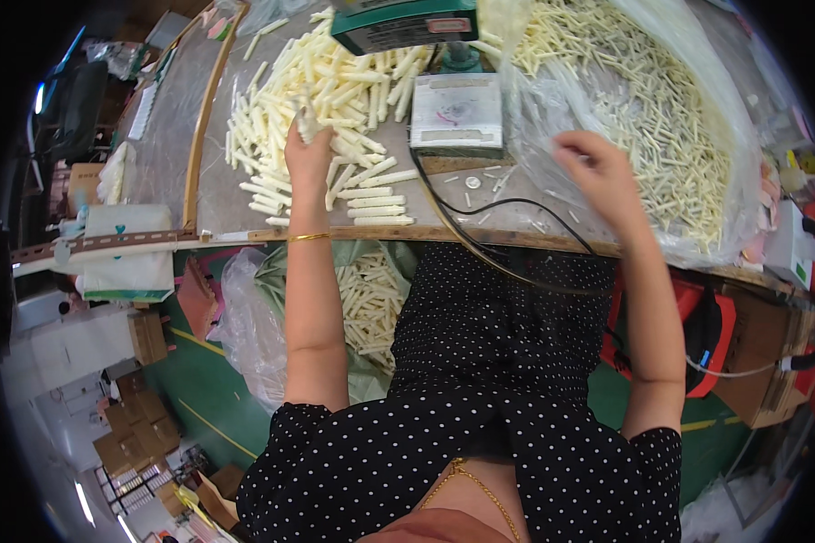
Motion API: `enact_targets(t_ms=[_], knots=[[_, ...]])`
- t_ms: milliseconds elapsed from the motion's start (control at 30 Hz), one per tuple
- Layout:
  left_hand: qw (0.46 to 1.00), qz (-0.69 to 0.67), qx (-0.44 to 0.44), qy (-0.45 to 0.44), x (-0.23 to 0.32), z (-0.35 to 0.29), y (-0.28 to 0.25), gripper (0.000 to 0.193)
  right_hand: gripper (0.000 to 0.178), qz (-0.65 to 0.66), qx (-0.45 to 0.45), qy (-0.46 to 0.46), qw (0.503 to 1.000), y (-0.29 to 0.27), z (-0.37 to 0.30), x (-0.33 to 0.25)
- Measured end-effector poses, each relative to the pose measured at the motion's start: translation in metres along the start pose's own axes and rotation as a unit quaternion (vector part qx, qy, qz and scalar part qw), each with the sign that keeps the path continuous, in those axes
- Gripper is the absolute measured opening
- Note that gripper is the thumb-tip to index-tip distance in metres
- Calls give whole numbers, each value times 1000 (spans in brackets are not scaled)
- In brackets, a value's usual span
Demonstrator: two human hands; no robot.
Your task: Assembling small white plastic components by pressing pieces together at a factory workstation.
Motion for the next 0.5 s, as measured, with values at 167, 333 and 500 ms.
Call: enact_targets(t_ms=[167, 333, 500], knots=[[839, -496, -121, -189, 22, -41, 56, 39, 16, 53, -29, -76, 995, 64, 4, -56], [821, -519, -114, -207, 30, -58, 82, 41, 13, 76, 19, -75, 994, 77, 12, -54], [822, -523, -104, -199, 29, -69, 88, 41, 13, 43, 30, -82, 995, 81, 8, -51]])
Point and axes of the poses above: each hand's wrist, its own z-axis towards the middle knuckle, its own y-axis out of the palm, x = y × z, the point moved 2 cm from there along z, towards the middle knuckle, and after that the axes turned 9 degrees about -z, right-handed, at the moved point
